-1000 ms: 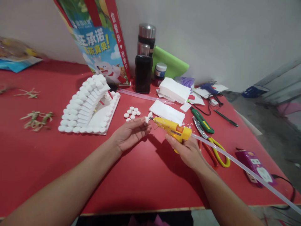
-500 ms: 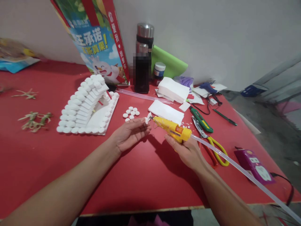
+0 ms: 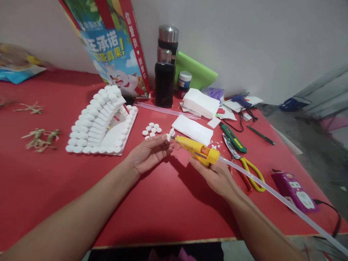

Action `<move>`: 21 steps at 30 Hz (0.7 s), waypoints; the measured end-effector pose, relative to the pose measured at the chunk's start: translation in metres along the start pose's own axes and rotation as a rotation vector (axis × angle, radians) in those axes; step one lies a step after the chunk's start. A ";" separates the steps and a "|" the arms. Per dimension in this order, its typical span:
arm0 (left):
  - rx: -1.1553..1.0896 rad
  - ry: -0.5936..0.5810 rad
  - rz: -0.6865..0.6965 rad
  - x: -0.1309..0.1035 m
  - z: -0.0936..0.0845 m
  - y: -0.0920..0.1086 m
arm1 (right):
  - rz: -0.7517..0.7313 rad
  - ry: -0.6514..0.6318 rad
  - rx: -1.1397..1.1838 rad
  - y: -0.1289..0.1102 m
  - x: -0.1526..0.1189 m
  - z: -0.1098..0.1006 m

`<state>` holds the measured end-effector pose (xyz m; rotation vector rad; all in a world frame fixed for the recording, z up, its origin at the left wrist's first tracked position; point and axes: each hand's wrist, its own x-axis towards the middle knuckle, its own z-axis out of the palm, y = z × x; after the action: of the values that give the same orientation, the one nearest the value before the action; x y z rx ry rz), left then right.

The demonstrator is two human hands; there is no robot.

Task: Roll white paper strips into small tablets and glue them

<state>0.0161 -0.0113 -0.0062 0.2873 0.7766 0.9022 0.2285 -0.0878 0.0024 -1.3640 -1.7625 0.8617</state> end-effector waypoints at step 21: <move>0.199 -0.133 0.081 0.000 -0.005 -0.003 | 0.358 0.555 -0.008 0.037 -0.006 -0.095</move>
<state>0.0147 -0.0133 -0.0115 0.5519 0.7367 0.8735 0.3287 -0.0787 0.0185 -1.7511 -1.1182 0.5732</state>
